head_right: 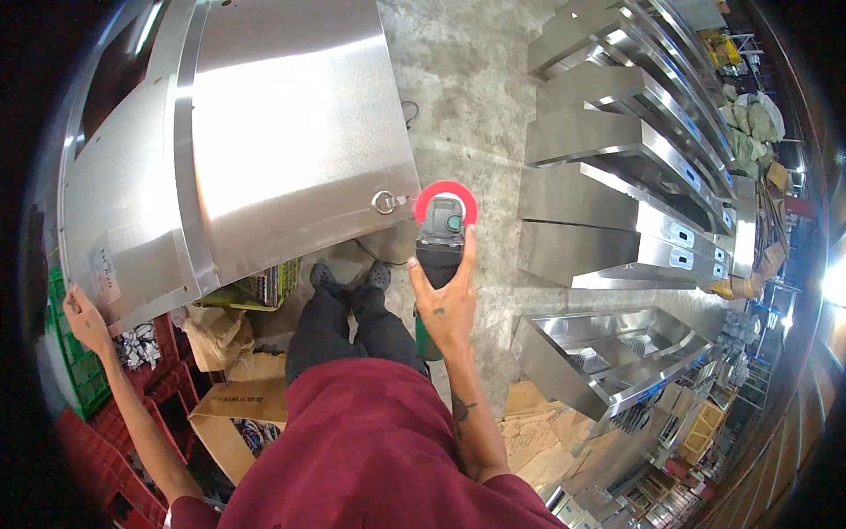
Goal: The person uses a handheld angle grinder with a polishing pad to smooth and polish the edges and surfaces of a stainless steel kitchen hood. They hold the hood with one hand while moving the tool along seams and flat areas, then reposition the hood to access different sides.
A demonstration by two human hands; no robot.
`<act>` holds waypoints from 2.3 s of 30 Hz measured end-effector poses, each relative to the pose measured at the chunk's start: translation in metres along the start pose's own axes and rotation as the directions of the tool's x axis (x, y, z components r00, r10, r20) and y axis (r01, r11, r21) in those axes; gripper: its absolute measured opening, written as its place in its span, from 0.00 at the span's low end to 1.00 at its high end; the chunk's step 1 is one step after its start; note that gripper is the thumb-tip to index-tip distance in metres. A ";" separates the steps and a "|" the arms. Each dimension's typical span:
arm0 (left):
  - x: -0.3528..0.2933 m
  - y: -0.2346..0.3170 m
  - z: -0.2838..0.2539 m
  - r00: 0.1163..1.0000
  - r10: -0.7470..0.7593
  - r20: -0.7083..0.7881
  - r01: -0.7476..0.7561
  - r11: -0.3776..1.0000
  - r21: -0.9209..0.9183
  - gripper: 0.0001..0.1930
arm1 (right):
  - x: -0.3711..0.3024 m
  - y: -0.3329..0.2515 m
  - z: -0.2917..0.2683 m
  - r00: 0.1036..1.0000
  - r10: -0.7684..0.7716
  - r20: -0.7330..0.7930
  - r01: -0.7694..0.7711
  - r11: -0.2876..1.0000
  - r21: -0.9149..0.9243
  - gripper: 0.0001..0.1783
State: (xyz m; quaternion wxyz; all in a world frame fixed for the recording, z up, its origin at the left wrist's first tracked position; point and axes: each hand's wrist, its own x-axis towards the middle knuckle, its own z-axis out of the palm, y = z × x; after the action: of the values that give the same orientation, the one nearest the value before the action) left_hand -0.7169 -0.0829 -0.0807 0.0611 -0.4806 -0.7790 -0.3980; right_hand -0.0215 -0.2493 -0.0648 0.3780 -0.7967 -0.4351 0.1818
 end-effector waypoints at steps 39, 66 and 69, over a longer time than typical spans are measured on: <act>0.000 0.002 -0.007 1.000 0.014 -0.021 -0.015 1.000 -0.012 0.23 | -0.010 -0.021 0.000 0.984 0.179 -0.004 -0.179 0.983 0.029 0.58; -0.003 0.001 -0.005 1.000 0.008 -0.024 -0.008 1.000 0.004 0.24 | -0.030 -0.026 0.008 0.992 0.095 0.082 -0.102 0.991 0.082 0.58; -0.004 0.003 -0.008 1.000 0.002 -0.022 -0.002 1.000 -0.004 0.24 | -0.032 -0.028 0.010 0.988 0.108 0.113 -0.123 0.983 0.135 0.58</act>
State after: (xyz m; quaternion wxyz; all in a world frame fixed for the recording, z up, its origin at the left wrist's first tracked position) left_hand -0.7142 -0.0905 -0.0754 0.0689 -0.4772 -0.7770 -0.4047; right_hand -0.0615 -0.2621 -0.0510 0.3990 -0.7810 -0.3934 0.2759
